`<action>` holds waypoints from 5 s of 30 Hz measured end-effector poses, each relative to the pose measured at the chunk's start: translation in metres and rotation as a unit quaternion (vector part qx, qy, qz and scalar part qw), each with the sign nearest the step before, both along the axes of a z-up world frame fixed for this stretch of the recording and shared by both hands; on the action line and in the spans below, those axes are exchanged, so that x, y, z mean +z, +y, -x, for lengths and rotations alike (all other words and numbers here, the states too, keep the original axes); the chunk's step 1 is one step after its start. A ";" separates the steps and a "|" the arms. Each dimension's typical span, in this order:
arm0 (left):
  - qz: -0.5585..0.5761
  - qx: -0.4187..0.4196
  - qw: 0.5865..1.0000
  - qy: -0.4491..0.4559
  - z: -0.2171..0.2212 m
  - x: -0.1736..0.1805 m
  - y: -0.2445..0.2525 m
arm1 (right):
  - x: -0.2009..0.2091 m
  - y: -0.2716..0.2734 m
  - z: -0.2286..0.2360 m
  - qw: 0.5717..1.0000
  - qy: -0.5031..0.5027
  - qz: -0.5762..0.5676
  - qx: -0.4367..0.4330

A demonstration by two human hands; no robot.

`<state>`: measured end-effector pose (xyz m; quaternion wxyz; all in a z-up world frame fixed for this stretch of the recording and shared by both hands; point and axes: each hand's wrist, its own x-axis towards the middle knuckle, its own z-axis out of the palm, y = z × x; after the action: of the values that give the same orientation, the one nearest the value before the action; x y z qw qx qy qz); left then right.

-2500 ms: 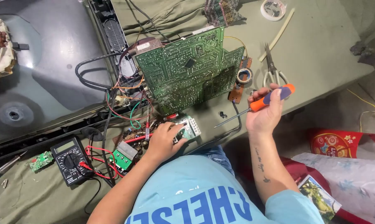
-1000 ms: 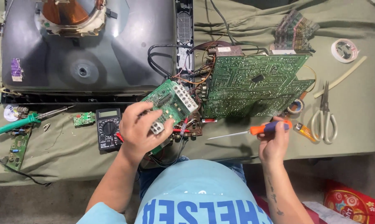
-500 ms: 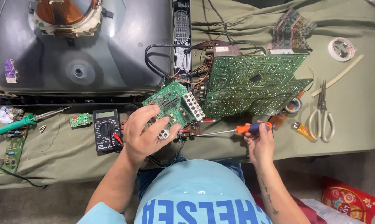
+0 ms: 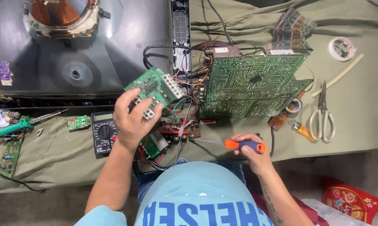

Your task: The person is working on the internal components of a CRT television, adjusting and inspecting circuit boards using a screwdriver.

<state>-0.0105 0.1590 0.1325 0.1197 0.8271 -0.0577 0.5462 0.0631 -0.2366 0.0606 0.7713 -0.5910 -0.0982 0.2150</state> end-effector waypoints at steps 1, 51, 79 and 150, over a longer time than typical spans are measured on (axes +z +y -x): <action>0.000 0.000 1.000 -0.001 -0.003 -0.003 0.005 | 0.004 0.003 0.001 1.000 -0.001 0.000 0.000; 0.309 0.141 0.924 0.177 -0.007 -0.043 0.011 | 0.009 -0.008 0.098 0.963 -0.219 0.149 0.044; 0.424 0.082 0.902 0.001 -0.014 -0.115 0.018 | 0.053 0.142 0.041 0.856 -0.510 0.064 0.058; 0.409 0.067 0.909 0.048 -0.009 -0.119 0.021 | 0.060 0.126 0.043 0.820 -0.552 0.129 0.078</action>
<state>-0.0013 0.1796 0.0137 0.4133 0.7325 0.2327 0.4883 0.0196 -0.1103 0.1207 0.4855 -0.6953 -0.5244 -0.0767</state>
